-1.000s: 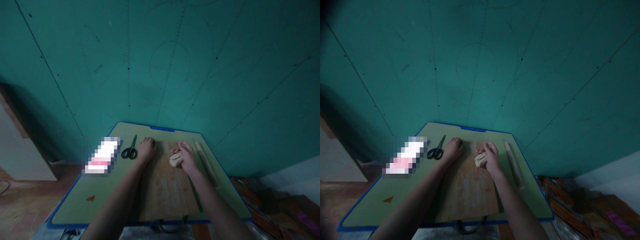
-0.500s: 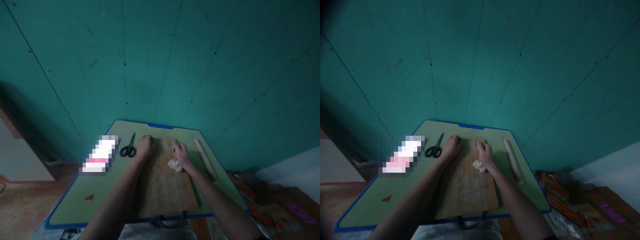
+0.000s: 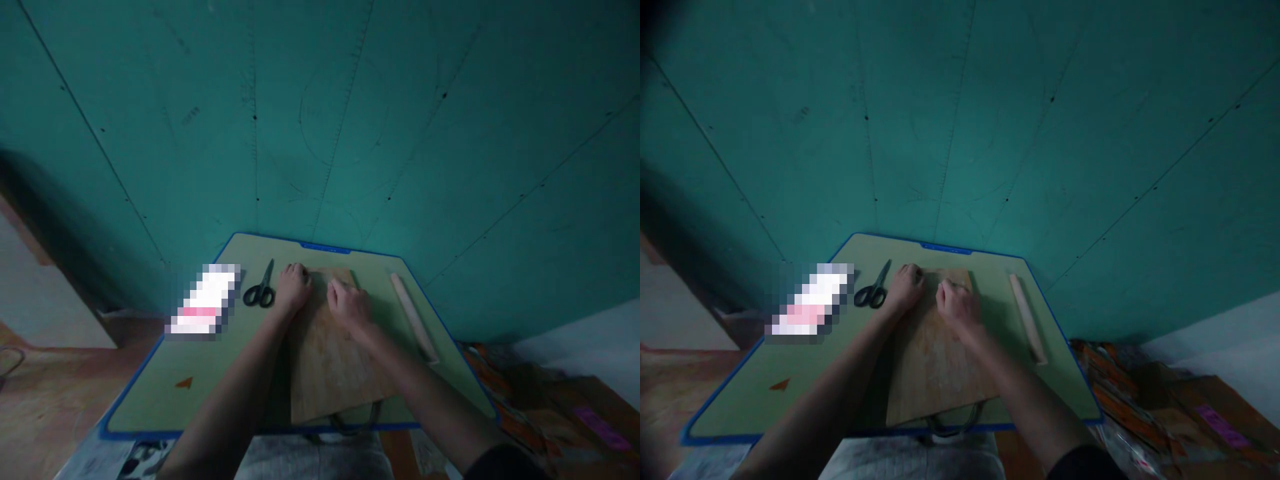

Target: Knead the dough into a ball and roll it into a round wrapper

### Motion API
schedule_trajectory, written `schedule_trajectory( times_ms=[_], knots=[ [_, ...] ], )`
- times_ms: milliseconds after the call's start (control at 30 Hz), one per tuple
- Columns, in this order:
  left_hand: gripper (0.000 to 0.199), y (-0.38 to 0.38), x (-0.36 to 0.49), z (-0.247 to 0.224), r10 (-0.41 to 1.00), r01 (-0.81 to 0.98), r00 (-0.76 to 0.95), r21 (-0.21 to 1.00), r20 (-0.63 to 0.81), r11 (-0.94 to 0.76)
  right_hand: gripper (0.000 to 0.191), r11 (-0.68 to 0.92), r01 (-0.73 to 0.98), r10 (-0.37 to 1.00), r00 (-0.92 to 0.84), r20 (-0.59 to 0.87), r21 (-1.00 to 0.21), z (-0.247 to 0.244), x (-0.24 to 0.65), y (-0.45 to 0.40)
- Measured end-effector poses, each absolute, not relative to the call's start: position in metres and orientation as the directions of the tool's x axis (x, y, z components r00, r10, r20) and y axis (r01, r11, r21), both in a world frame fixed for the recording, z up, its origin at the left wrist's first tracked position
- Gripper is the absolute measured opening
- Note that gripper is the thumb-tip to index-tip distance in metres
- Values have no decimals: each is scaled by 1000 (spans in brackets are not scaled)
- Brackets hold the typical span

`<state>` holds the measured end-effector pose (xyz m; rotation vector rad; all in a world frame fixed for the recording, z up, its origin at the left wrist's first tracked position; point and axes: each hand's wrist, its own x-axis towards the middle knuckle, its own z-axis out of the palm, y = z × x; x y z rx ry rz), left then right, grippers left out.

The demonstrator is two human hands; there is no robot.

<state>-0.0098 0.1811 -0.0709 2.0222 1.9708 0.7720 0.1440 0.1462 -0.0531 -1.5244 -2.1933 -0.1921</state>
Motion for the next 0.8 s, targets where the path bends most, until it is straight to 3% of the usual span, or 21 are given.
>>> schedule_trajectory(
  times_ms=[133,267,567,700,800],
  knots=[
    [14,179,-10,-69,971,854,-34,512,235,-94,28,528,824,747,-335,574,-206,-60,154,126],
    [15,178,-9,-70,972,848,-31,522,233,-98,27,628,729,716,-405,569,-271,-57,173,99],
    [13,179,-9,-70,970,839,-31,534,241,-106,33,597,718,778,-410,477,-357,-38,199,98],
    [14,179,-11,-72,969,841,-25,528,248,-114,16,589,756,785,-452,423,-286,-46,192,91],
    [14,180,-12,-73,970,844,-9,522,243,-123,23,609,756,755,-458,469,-242,-54,199,83]
  ],
)
